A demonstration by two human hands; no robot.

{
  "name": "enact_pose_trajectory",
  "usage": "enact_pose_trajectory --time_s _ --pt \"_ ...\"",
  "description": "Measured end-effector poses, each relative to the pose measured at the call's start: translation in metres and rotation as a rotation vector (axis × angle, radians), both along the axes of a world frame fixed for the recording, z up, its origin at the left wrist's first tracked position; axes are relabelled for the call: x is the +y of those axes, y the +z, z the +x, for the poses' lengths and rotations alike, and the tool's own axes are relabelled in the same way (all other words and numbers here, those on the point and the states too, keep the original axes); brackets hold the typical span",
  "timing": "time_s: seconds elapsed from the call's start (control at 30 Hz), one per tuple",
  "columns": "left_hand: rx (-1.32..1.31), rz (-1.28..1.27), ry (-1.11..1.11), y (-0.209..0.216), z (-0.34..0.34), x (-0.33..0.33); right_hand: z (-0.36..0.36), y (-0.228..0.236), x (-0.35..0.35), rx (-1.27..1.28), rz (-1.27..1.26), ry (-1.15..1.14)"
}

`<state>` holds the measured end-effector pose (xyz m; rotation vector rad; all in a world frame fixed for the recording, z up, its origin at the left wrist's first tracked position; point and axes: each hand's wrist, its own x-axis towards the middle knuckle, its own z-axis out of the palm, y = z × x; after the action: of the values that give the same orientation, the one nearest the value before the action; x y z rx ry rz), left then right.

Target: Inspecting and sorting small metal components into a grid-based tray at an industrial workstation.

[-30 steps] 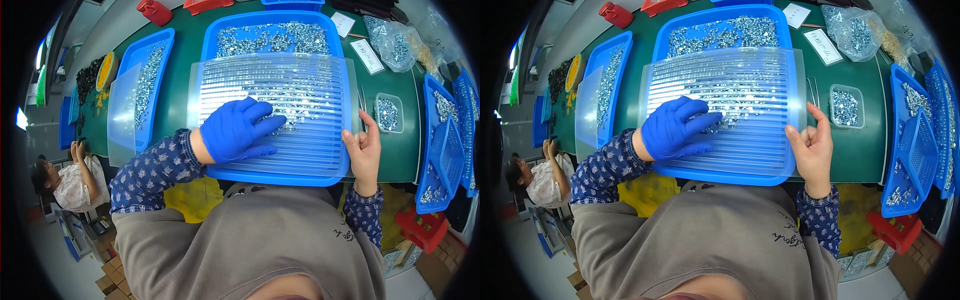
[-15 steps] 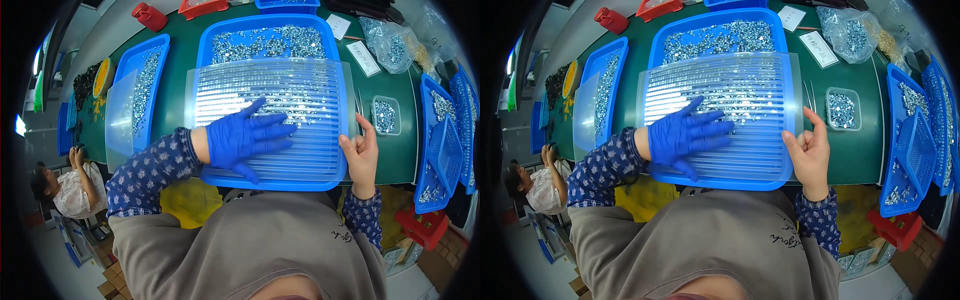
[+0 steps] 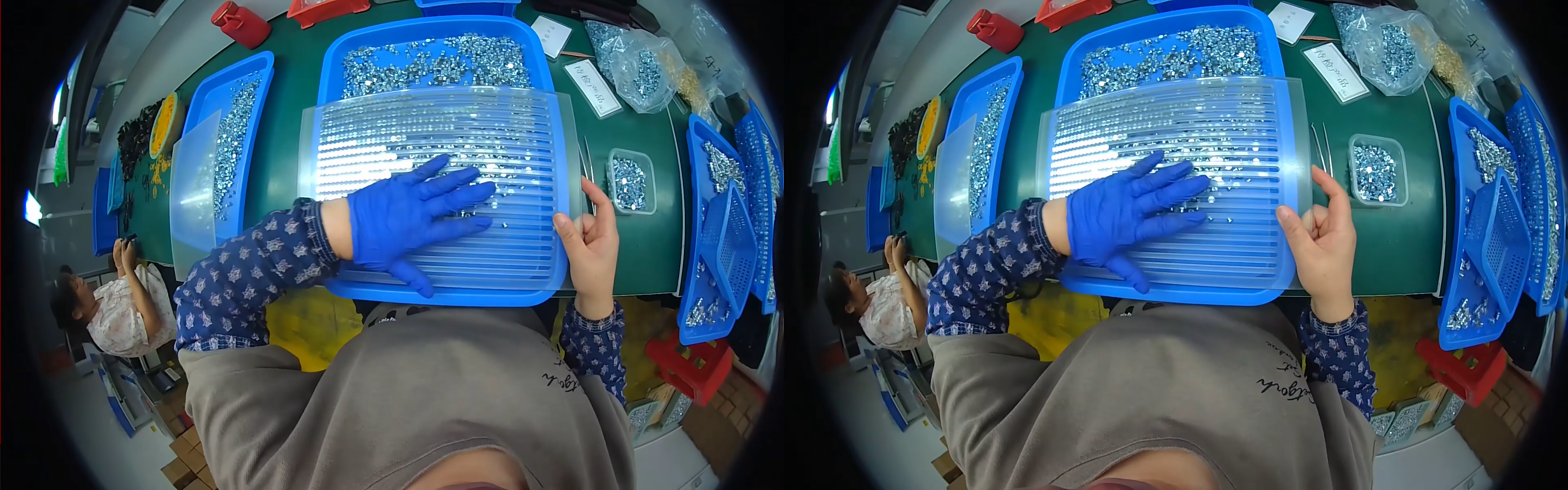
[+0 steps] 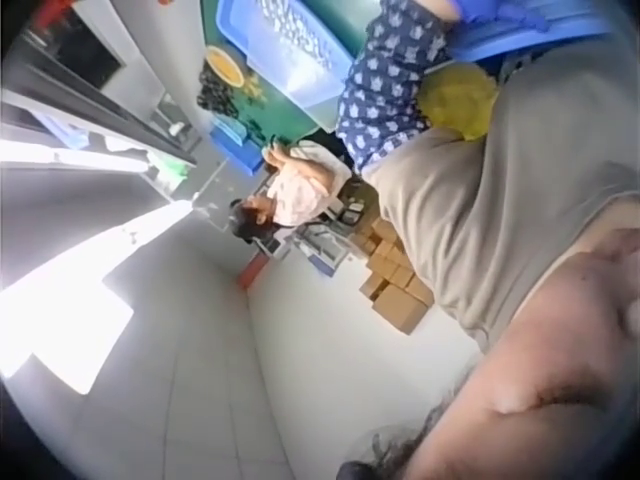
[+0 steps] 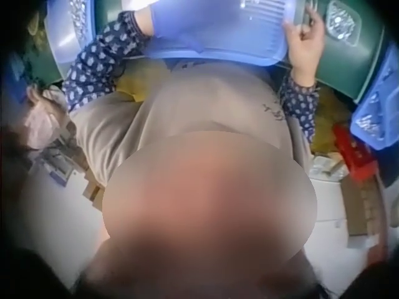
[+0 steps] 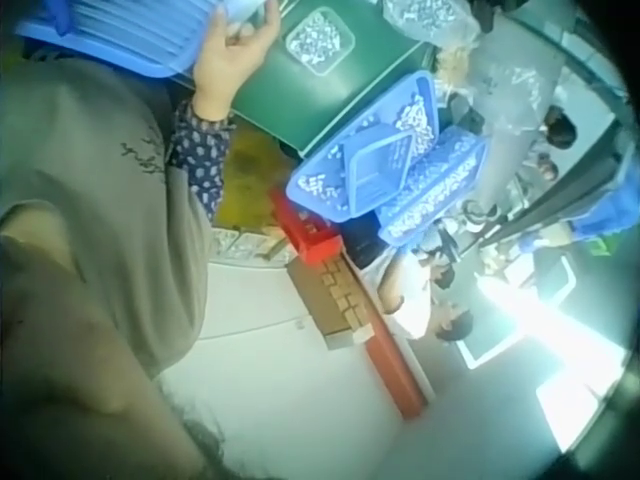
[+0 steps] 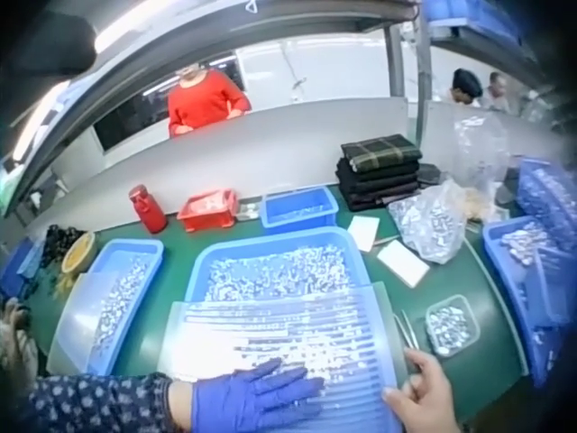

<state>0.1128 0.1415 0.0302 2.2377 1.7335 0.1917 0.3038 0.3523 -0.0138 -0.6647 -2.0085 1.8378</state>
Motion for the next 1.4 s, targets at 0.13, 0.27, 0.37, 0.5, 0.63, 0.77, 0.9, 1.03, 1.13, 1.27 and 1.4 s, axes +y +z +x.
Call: enact_pose_trajectory --time_s 0.13,0.27,0.37,0.5,0.63,0.77,0.9,1.03,1.13,1.27,1.4 --pt "-0.111 0.026 -0.181 -0.008 0.03 0.019 0.001 -0.005 0.001 -0.001 0.007 -0.004" --pt "-0.197 -0.025 -0.263 -0.007 0.036 0.014 0.0 -0.008 -0.001 0.026 -0.019 -0.034" --pt "-0.081 -0.03 -0.261 -0.004 0.017 0.009 0.0 -0.007 -0.001 0.02 -0.017 -0.042" --pt "0.094 0.013 0.011 -0.001 -0.004 0.017 -0.001 -0.005 0.0 0.016 -0.005 -0.033" --pt "0.146 0.094 0.061 -0.009 -0.003 0.035 -0.001 -0.006 -0.001 0.02 -0.009 -0.038" --pt "0.111 0.023 0.051 0.0 0.008 0.033 0.0 -0.009 0.0 0.043 -0.015 -0.04" --pt "-0.066 -0.042 -0.056 0.005 0.03 0.017 0.001 -0.01 -0.002 0.045 -0.017 -0.045" --pt "-0.093 -0.027 -0.052 0.008 0.03 0.007 0.001 -0.008 -0.002 0.017 -0.015 -0.043" --pt "-0.08 -0.048 0.062 0.029 0.024 0.001 0.0 -0.008 -0.002 0.032 -0.025 -0.037" --pt "0.052 0.159 0.417 0.047 0.002 -0.022 -0.001 -0.007 -0.002 0.03 -0.017 -0.028" --pt "0.045 0.423 0.727 0.038 -0.016 -0.065 0.002 -0.008 0.003 -0.007 0.022 0.006"
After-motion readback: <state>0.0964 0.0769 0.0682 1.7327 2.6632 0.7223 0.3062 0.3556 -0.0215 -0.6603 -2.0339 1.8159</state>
